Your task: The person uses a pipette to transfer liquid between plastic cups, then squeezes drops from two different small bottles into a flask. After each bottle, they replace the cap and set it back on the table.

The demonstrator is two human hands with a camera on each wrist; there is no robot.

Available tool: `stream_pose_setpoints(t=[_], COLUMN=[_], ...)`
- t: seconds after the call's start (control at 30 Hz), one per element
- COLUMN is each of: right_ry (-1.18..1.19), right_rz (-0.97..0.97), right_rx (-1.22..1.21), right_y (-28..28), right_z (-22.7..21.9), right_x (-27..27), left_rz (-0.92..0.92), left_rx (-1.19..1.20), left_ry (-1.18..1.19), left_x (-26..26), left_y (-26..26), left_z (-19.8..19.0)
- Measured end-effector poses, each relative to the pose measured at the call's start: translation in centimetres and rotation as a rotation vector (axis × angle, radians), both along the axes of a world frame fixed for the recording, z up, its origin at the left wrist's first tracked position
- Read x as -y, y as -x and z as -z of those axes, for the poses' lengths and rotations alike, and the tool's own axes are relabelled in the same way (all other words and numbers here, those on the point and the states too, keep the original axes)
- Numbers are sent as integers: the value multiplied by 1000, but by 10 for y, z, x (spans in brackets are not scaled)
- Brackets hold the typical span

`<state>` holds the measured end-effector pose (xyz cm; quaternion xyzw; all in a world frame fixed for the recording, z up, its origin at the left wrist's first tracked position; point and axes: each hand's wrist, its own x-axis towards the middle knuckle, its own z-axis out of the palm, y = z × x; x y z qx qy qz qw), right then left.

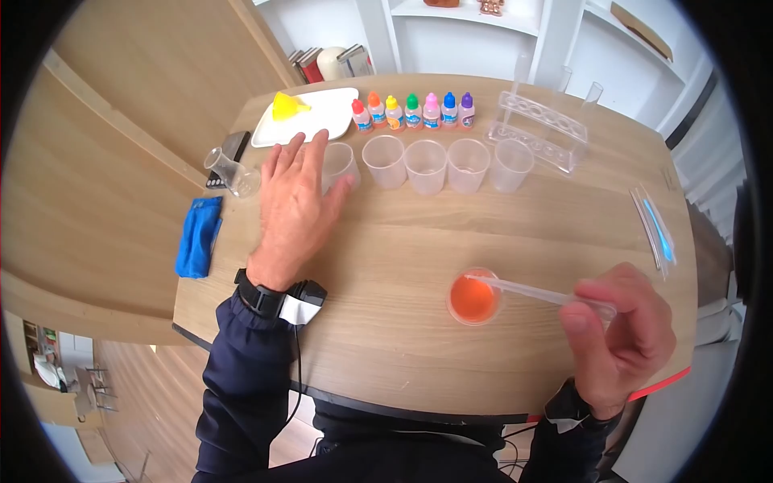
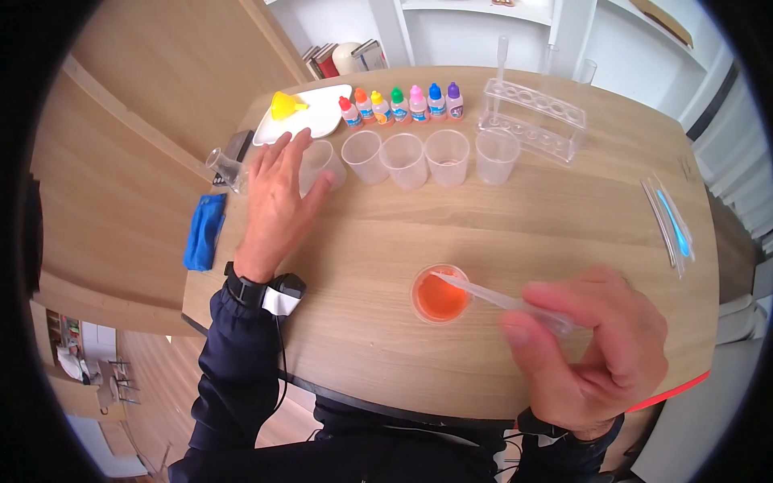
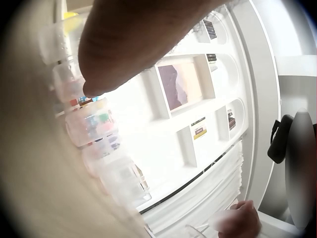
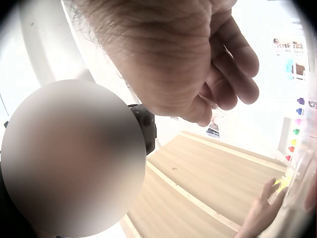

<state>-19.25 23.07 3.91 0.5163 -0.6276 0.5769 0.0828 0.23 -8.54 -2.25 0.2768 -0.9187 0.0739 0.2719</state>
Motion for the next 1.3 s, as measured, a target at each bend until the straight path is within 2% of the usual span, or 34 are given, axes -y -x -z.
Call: stream_pose_setpoints(t=[0.33, 0.43, 0.53, 0.63, 0.83, 1.13, 1.3], right_ry=[1, -8, -14, -3, 5, 17, 41], right_rz=[3, 7, -5, 0, -13, -35, -54], right_rx=[-37, -47, -46, -48, -78, -71, 8], right_y=[1, 0, 0, 0, 4, 3, -2], right_z=[-2, -3, -4, -3, -4, -6, -3], right_x=[2, 2, 1, 0, -2, -4, -11], left_rz=[-5, 68, 134, 162, 224, 211, 347], left_rx=[32, -29, 21, 48, -21, -154, -287], left_ry=[-15, -56, 9, -21, -123, -180, -245], left_x=[-1, -5, -4, -4, -4, -39, -63], left_y=[3, 7, 19, 35, 48, 22, 4], left_z=[1, -9, -15, -18, -11, -36, -35])
